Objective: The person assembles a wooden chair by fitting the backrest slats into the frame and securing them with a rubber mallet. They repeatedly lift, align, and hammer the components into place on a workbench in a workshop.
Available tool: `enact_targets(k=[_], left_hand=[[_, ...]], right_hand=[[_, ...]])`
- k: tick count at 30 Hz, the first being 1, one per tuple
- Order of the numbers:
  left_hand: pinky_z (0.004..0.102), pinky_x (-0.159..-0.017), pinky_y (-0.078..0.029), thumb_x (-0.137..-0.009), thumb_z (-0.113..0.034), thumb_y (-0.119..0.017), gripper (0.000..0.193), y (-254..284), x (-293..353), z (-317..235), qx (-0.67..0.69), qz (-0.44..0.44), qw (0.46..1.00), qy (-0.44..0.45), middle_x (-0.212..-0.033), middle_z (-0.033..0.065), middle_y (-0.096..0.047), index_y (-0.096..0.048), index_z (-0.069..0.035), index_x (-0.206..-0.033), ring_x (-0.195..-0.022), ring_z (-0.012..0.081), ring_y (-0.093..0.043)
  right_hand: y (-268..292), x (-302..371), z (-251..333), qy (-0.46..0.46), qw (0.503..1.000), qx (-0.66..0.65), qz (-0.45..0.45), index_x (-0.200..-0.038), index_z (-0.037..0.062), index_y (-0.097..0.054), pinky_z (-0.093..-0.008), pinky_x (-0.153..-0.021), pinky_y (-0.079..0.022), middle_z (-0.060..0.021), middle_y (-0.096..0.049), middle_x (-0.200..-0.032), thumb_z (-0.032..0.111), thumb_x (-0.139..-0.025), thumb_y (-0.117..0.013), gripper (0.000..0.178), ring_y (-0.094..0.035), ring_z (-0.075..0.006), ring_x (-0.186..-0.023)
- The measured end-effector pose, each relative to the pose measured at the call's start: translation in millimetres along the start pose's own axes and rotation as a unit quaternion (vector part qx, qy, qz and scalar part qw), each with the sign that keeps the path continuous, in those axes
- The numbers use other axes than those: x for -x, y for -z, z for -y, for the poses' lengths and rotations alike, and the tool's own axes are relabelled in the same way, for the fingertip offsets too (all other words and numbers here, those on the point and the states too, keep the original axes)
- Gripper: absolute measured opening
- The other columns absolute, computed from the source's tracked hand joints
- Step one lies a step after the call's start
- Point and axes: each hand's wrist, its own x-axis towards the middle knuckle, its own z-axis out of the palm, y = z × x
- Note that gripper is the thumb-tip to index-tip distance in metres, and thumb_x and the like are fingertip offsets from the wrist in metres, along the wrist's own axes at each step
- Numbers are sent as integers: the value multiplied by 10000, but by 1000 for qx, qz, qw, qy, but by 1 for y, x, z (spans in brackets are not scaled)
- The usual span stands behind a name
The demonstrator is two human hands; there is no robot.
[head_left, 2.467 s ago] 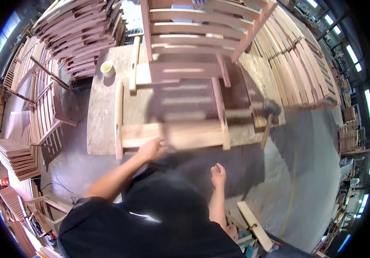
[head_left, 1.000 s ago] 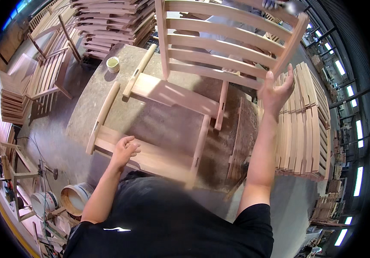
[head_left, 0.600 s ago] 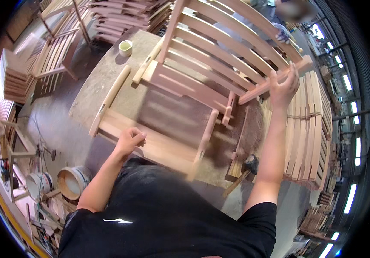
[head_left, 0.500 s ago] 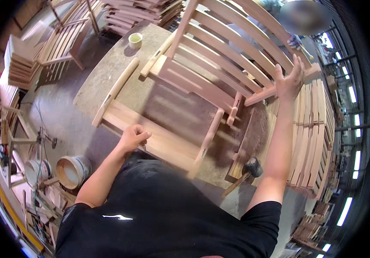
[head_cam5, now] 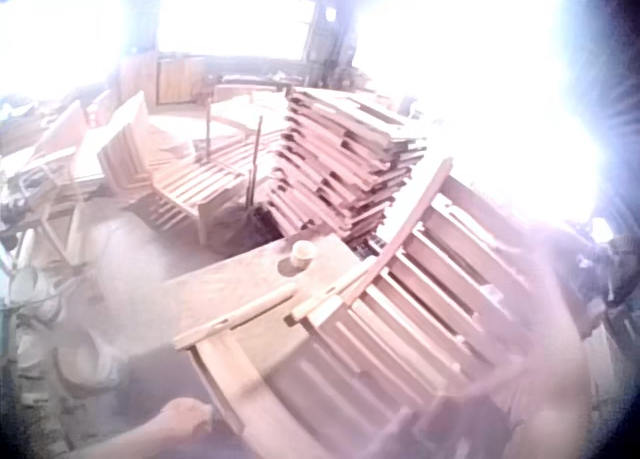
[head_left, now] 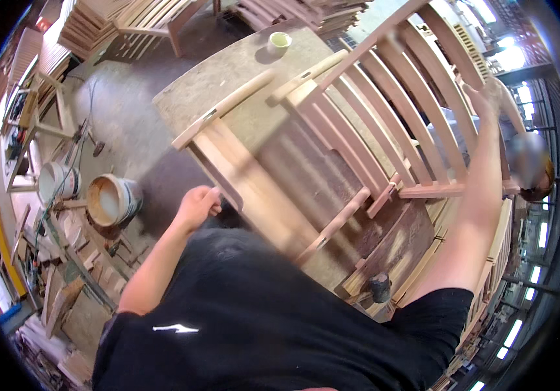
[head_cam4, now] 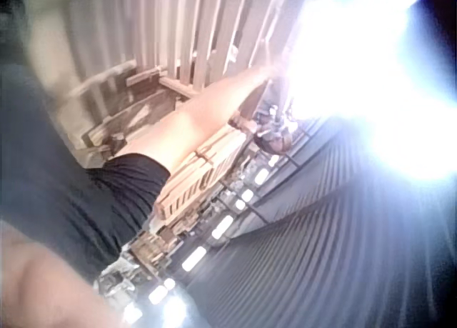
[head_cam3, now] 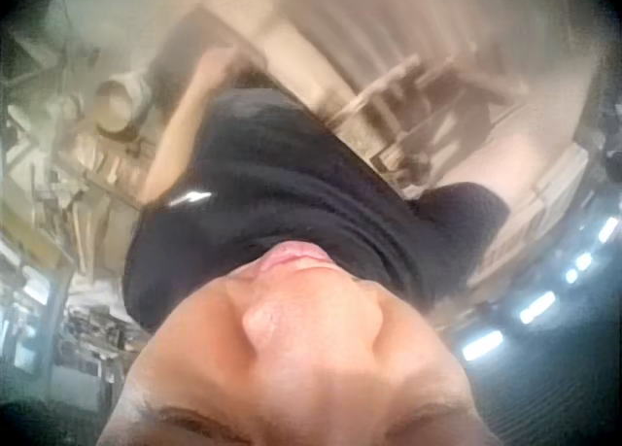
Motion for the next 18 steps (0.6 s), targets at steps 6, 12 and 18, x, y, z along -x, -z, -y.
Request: enact_targets(k=[6, 12, 18], left_hand=[[286, -558, -447, -1036, -289, -545, 347, 25, 20, 23, 56, -82, 994, 50, -686, 75, -614, -576, -34, -802, -589, 143, -552], [287, -530, -450, -1024, -278, -568, 308, 27, -3, 37, 63, -31, 997, 34, -706, 90, -621, -575, -38, -831, -583, 155, -571], [312, -574, -530, -1024, -294, -577, 324, 16, -28, 16, 4, 26, 1000, -11, -716, 95, -635, -587, -28, -840, -611, 177, -615]], right_hand=[[-25, -9, 4, -112, 990, 76, 50, -1247, 37, -619, -433, -1069, -452, -204, -642, -1293, 516, -705, -817, 750, -589, -341, -1244], [-15, 9, 30, -135, 984, 107, 39, -1493, 90, -435, -471, -1220, -248, -155, -559, -1417, 455, -824, -767, 831, -412, -325, -1416], [-8, 20, 26, -196, 973, -18, 123, -1569, 82, -278, -473, -1266, -100, -163, -383, -1555, 371, -878, -688, 853, -278, -341, -1495]])
